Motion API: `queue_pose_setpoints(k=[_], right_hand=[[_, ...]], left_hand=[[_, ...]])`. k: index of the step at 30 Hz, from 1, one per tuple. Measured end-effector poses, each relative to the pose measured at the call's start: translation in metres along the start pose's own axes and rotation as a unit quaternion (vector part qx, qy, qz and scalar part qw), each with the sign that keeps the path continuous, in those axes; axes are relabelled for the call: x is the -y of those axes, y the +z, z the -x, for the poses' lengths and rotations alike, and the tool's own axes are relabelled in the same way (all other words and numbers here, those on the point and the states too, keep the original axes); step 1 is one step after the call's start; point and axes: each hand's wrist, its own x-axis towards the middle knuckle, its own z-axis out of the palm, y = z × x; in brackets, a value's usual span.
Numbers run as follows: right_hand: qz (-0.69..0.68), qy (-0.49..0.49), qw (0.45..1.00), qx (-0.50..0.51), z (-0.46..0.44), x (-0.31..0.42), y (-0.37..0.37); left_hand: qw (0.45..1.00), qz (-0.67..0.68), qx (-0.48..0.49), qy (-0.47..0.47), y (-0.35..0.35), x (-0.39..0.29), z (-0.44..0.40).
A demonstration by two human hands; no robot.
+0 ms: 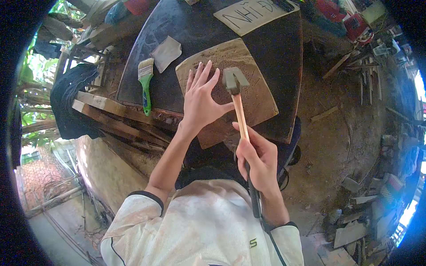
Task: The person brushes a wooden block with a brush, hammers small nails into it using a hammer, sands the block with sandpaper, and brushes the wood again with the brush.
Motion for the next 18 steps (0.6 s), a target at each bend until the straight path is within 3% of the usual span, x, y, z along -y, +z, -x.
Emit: queue_pose_setpoints(k=[4,9,13,16,17,18], right_hand=[[-0.026,-0.090,0.994,0.061,0.006,-0.012,-0.008],[0.030,0.025,0.999,-0.018,0.000,0.008,0.007],[-0.013,-0.116,0.991,0.059,0.014,-0.004,-0.003],[0.002,-0.034,0.999,0.032,0.005,-0.008,-0.006],[-0.018,0.034,0.999,0.011,0.000,-0.003,-0.003],[-0.020,0.019,1.000,0.005,0.002,0.001,-0.001]], left_hand=[[1.000,-0.009,0.006,0.002,0.000,-0.001,0.000],[1.000,-0.012,0.004,0.005,0.001,0.000,0.000],[1.000,-0.014,0.010,-0.001,0.001,-0.001,0.000],[1.000,-0.018,0.005,0.002,0.002,0.001,-0.002],[1.000,-0.021,0.006,0.003,0.002,0.001,-0.001],[1.000,-0.023,0.006,0.003,0.002,0.000,-0.001]])
